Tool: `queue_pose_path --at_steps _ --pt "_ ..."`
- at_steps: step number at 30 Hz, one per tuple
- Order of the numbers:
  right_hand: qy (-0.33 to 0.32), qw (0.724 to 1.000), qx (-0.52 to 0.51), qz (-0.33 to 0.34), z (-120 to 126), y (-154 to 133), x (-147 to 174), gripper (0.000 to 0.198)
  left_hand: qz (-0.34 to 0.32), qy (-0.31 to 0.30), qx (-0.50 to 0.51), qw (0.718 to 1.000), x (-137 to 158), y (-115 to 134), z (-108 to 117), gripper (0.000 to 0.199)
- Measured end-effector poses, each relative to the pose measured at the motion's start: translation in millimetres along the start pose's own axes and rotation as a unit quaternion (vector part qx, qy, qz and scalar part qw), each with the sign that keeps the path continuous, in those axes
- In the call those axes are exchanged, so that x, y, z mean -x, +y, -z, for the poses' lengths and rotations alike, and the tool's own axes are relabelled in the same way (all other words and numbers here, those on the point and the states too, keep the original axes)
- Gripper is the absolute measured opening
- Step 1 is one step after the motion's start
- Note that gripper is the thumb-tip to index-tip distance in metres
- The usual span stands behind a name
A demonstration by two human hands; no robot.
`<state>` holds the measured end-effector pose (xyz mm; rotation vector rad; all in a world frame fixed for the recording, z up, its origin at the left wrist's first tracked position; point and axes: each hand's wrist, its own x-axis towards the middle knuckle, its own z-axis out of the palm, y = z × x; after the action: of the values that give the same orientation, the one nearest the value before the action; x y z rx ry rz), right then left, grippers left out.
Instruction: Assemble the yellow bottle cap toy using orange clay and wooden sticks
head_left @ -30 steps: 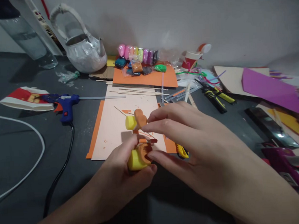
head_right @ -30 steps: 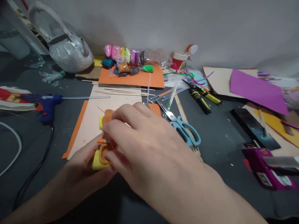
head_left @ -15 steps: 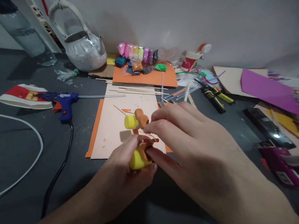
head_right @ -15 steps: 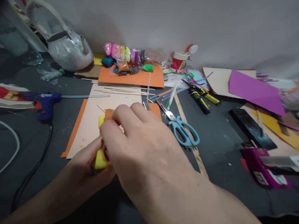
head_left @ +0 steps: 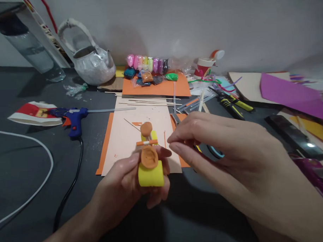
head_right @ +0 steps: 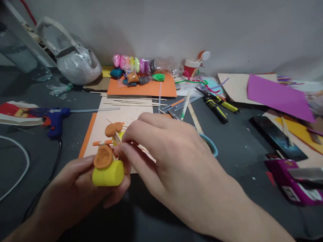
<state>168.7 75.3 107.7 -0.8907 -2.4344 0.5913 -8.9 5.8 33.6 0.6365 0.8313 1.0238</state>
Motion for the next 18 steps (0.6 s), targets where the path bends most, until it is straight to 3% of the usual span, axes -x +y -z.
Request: queue_pose_path --at_steps 6,18 --pt "-0.051 0.999 -0.002 0.019 -8 3 4 0.013 0.062 -0.031 0.149 0.986 1 2 3 0.032" --pt "-0.045 0.998 0.004 0.045 -14 10 -3 0.024 0.098 -0.130 0.201 0.966 -2 -4 13 0.049"
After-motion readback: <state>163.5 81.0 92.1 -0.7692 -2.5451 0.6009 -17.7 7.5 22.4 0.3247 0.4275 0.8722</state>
